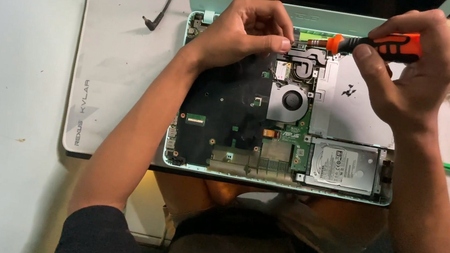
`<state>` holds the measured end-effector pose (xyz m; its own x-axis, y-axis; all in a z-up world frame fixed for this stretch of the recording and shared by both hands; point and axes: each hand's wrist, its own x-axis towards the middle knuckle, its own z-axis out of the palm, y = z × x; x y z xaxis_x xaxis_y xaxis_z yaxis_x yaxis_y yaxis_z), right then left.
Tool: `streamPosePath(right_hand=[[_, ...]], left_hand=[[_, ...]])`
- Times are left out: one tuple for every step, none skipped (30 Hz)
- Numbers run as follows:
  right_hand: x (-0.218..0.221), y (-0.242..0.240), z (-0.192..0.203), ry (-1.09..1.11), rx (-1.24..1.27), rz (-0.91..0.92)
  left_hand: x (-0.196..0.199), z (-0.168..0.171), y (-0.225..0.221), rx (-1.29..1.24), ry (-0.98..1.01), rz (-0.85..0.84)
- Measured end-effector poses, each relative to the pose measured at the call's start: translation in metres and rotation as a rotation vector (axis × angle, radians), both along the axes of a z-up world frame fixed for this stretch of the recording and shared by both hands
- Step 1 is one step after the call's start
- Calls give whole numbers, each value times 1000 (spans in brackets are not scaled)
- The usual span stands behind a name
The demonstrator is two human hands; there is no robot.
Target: A person cleans the interior of a laptop with a brush, installs a hard drive and a bracket, and then uses a screwdriver to secure them with screws.
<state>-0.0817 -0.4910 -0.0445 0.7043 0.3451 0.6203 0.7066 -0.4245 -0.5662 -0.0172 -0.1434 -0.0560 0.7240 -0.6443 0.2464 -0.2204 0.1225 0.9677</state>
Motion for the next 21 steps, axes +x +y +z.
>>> streamPosePath(right_hand=[[-2, 2, 1, 0, -1, 2], [-4, 4, 2, 40, 47, -5], [-6, 6, 3, 79, 96, -11], [-5, 4, 3, 78, 95, -10], [-4, 3, 3, 53, 70, -20], [-4, 1, 2, 27, 46, -30], [-3, 2, 1, 28, 46, -30], [-2, 3, 0, 43, 44, -20], [-1, 4, -1, 59, 42, -11], [-1, 3, -3, 59, 41, -11], [0, 3, -4, 62, 33, -13], [0, 2, -6, 65, 24, -15], [0, 2, -5, 65, 24, -14], [0, 1, -5, 59, 13, -23], [-1, 1, -4, 54, 1, -33], [-2, 1, -3, 54, 1, -32], [-3, 1, -2, 55, -5, -35], [-4, 1, -1, 55, -12, -38], [-3, 0, 0, 56, -12, -38], [-3, -2, 0, 43, -32, -28], [-1, -3, 0, 29, -53, -18]], left_hand=[[0, -1, -1, -1, 0, 2], [0, -3, -1, 0, -1, 5], [1, -4, -2, 2, -4, 8], [1, -3, -1, 1, -5, 10], [2, -3, -1, 3, -9, -8], [2, -2, -1, 4, -13, -26], [2, -2, -1, 3, -12, -25], [2, -2, -1, 16, -29, -26], [2, -2, -1, 29, -46, -27], [2, -3, -2, 29, -46, -27], [3, -4, -2, 31, -58, -31], [3, -5, -2, 33, -70, -34], [3, -4, -2, 33, -70, -34], [2, -3, -2, 35, -78, -39], [2, -2, -2, 37, -86, -44], [1, -2, -2, 37, -86, -44], [1, -1, -2, 48, -86, -37], [1, -1, -3, 58, -86, -31], [0, -1, -3, 58, -85, -32], [-1, 0, -3, 64, -86, -30], [-1, 1, -3, 70, -90, -28]])
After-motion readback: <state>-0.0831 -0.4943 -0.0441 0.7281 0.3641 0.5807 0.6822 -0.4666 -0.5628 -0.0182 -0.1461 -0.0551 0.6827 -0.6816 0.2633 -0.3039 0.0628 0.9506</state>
